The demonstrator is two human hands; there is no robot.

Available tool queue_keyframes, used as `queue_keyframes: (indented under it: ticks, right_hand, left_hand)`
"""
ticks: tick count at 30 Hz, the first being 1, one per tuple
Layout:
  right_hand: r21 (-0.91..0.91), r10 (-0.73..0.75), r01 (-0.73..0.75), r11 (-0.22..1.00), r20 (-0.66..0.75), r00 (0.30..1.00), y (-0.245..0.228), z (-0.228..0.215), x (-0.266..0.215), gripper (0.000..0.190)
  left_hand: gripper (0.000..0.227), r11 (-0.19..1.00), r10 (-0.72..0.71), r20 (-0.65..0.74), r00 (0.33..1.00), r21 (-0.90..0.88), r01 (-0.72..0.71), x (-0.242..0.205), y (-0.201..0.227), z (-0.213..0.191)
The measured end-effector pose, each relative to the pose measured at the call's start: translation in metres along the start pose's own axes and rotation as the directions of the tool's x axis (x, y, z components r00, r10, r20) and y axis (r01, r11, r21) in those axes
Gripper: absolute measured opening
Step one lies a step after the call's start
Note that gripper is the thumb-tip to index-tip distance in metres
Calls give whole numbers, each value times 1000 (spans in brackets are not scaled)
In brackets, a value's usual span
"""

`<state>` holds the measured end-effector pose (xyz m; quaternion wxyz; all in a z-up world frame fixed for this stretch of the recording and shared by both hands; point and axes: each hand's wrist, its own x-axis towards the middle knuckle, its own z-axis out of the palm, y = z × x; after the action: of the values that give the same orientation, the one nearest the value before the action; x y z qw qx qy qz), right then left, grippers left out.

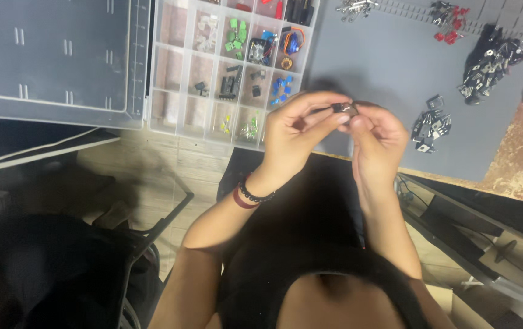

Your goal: The person assembles small electronic components by hand, picking up parts from a compartmentalized organizer and a pile on the table. They connect wires to a circuit board and handle various small connectors and screws.

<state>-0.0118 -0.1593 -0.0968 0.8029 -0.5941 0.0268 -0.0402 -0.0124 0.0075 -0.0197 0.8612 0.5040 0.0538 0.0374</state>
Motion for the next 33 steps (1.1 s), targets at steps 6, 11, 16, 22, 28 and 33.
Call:
queue_keyframes:
  ticks: [6,11,16,22,28,33]
  right_hand:
    - [117,78,-73,990,-39,996,-12,11,-5,17]
    - [1,13,-13,1000,-66,998,-10,-12,-3,18]
    - [-210,-110,119,970,55,992,-46,13,-5,33]
    - [-330,-144,187,925,151,978,-60,9,-5,26]
    - [-486,1,81,870,166,986,-81,10,-12,21]
    - [-511,-150,233,827,199,968,-74,8,-12,13]
  left_hand:
    - [27,754,329,107,938,568,-329,-9,0,2]
    - [23,803,292,85,953,519,-293,-14,-6,2]
    - [15,927,102,90,991,353,-127,-6,0,-4]
    - [28,936,102,163,981,320,-150,-10,-1,-7]
    - [22,653,231,372,899,626,-427,-20,-15,-15]
    - [29,511,180,431,884,727,-459,-24,-20,-15]
